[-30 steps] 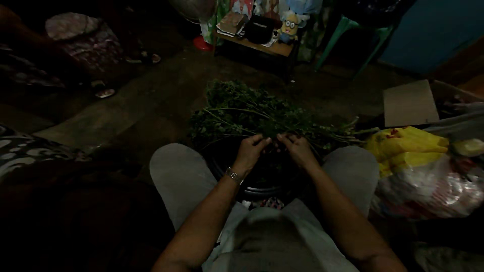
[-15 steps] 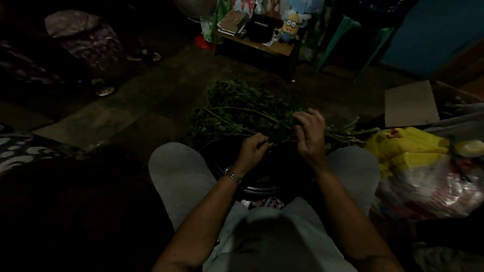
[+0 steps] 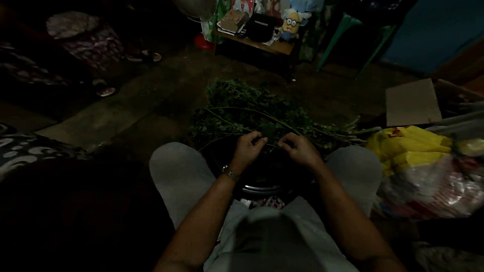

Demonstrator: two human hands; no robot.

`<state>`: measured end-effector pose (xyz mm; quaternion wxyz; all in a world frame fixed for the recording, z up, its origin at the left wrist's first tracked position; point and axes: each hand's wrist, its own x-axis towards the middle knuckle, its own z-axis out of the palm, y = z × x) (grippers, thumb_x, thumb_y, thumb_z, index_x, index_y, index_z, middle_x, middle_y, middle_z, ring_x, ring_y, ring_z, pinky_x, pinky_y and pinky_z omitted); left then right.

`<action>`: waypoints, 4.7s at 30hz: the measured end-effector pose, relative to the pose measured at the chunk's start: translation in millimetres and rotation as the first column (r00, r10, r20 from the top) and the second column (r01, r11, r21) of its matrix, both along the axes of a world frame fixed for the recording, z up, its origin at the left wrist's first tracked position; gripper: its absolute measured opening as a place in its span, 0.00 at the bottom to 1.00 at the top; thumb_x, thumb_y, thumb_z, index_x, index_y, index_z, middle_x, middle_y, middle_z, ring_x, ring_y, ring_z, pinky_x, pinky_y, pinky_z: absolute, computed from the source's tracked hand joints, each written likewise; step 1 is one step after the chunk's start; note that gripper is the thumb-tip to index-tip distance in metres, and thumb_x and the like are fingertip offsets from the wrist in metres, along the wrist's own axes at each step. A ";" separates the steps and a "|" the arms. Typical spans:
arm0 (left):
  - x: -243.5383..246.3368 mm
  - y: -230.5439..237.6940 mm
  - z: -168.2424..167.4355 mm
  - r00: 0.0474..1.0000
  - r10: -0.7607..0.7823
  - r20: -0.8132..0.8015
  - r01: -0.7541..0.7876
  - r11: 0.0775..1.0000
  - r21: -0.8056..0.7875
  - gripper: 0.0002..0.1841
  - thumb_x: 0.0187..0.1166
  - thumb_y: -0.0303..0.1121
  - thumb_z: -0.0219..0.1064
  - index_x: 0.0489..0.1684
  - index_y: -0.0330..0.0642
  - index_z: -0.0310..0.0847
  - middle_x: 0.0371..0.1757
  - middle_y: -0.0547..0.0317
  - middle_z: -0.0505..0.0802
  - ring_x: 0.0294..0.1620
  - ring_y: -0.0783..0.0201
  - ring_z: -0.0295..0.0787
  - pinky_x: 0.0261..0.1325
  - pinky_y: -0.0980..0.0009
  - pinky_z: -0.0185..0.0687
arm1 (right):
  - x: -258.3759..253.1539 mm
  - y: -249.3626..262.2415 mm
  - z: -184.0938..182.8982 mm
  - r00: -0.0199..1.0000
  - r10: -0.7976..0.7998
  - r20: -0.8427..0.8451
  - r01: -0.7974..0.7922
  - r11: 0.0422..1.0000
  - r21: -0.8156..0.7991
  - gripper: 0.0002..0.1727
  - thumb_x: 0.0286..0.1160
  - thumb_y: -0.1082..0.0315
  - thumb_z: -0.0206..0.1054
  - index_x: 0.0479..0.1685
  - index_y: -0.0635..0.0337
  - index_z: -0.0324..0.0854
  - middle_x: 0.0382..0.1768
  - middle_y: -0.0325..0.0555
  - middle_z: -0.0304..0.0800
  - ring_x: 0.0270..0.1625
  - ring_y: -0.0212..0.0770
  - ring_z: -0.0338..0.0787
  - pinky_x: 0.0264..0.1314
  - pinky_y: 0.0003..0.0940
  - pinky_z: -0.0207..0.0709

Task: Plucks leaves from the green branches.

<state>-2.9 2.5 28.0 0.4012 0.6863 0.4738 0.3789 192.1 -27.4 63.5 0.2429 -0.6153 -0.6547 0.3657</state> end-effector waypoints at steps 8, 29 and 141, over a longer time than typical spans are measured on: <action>-8.8 3.2 4.8 0.981 -0.187 0.053 0.187 0.982 0.002 0.07 0.84 0.27 0.65 0.36 0.35 0.84 0.28 0.66 0.84 0.28 0.81 0.78 0.37 0.82 0.76 | -1.2 7.3 -5.3 0.635 -0.426 -0.644 0.250 0.903 -0.350 0.21 0.97 0.61 0.43 0.64 0.65 0.78 0.43 0.41 0.87 0.39 0.29 0.86 0.44 0.24 0.80; -16.9 5.3 9.5 0.958 -0.285 0.033 0.287 0.947 -0.144 0.08 0.84 0.28 0.64 0.33 0.39 0.84 0.28 0.70 0.85 0.29 0.82 0.78 0.37 0.83 0.76 | 0.1 -2.0 -10.6 0.963 -0.220 -0.158 0.252 0.942 0.222 0.15 0.87 0.63 0.62 0.40 0.66 0.86 0.34 0.47 0.87 0.39 0.39 0.85 0.50 0.40 0.79; -17.1 4.3 12.0 0.957 -0.280 0.073 0.290 0.925 -0.245 0.06 0.83 0.25 0.65 0.38 0.35 0.86 0.28 0.67 0.87 0.29 0.80 0.80 0.37 0.83 0.78 | 11.0 5.0 -6.4 0.972 -0.148 -0.184 0.162 0.985 0.065 0.18 0.93 0.65 0.53 0.57 0.67 0.86 0.70 0.57 0.79 0.69 0.51 0.80 0.70 0.50 0.74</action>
